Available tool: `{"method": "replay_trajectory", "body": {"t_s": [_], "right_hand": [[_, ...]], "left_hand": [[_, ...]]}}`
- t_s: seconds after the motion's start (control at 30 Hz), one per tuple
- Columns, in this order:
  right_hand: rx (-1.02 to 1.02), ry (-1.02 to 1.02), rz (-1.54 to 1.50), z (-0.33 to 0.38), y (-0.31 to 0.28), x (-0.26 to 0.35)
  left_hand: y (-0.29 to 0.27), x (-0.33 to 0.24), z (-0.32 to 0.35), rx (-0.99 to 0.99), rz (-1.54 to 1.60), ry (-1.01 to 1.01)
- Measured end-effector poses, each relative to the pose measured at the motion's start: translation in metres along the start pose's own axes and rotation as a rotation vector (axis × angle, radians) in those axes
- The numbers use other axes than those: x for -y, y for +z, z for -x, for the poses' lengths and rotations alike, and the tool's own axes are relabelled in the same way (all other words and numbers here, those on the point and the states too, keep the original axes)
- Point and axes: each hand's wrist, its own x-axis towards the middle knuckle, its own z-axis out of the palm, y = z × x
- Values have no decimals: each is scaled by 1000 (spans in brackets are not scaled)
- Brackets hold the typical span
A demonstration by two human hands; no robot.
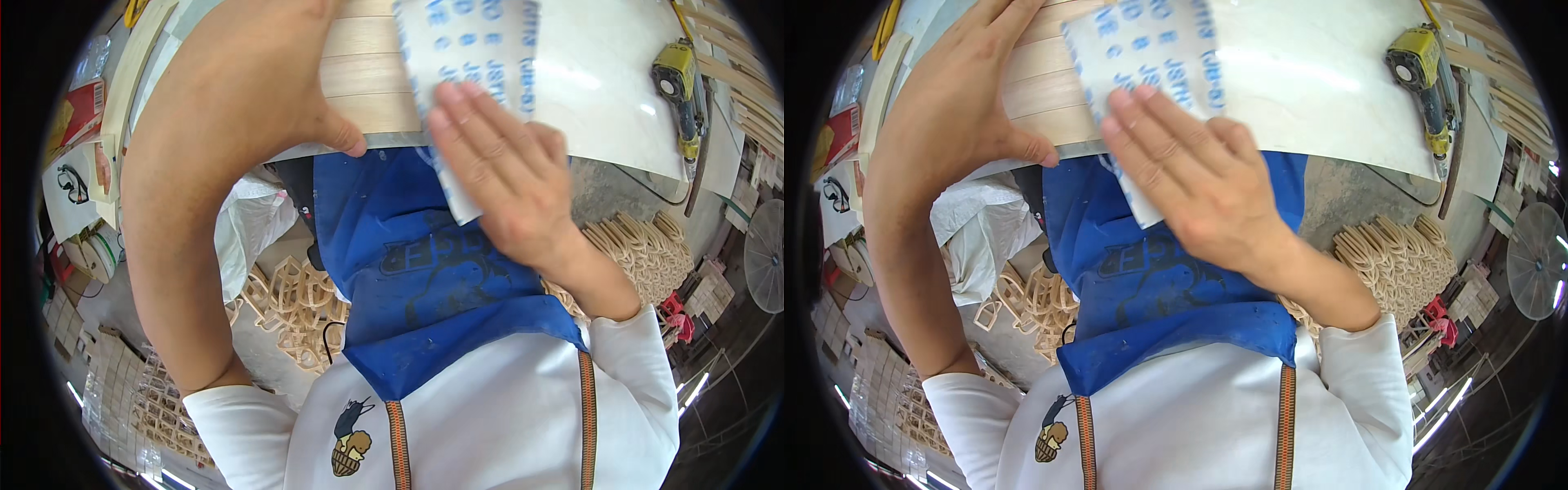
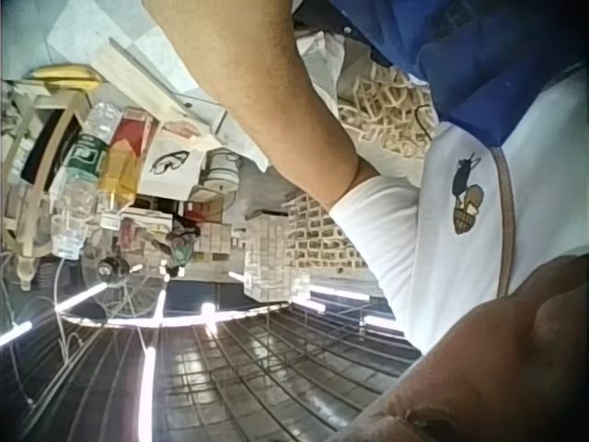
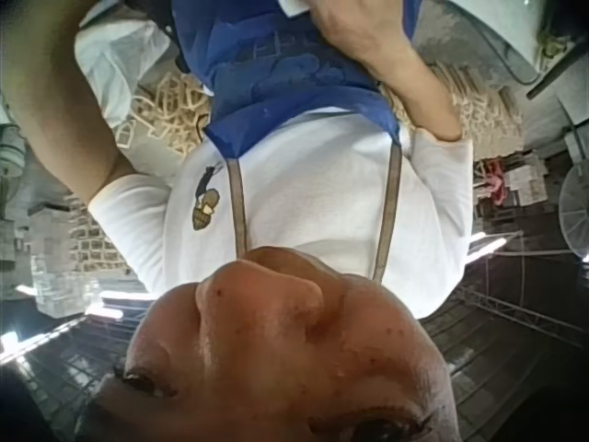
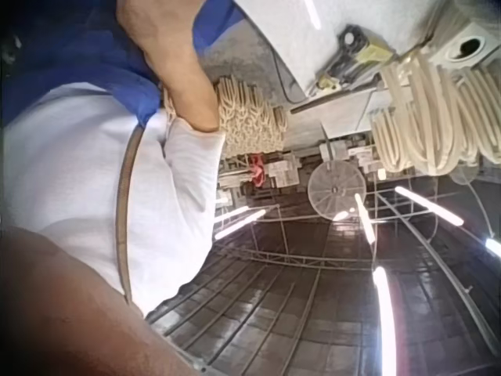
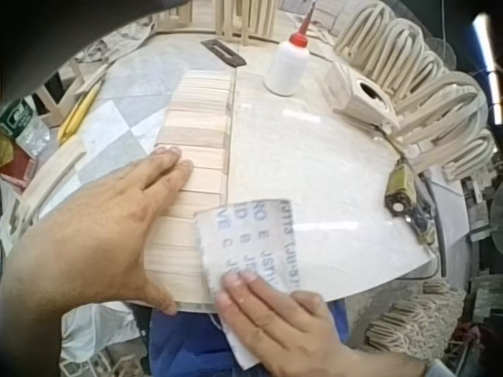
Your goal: Sanding wooden slats and applying glue to assemble a wooden component.
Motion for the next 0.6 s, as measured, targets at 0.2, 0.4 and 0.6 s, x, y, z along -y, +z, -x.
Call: {"method": "replay_trajectory", "body": {"t_s": [0.2, 0.4, 0.6], "right_hand": [[72, -51, 5, -3, 7, 9], [64, -48, 21, -8, 6, 10], [13, 1, 118, -39, 2, -30]], "left_hand": [[-1, 2, 0, -105, -11, 85], [-4, -1, 13, -182, -63, 137], [-3, -2, 8, -241, -190, 219]]}}
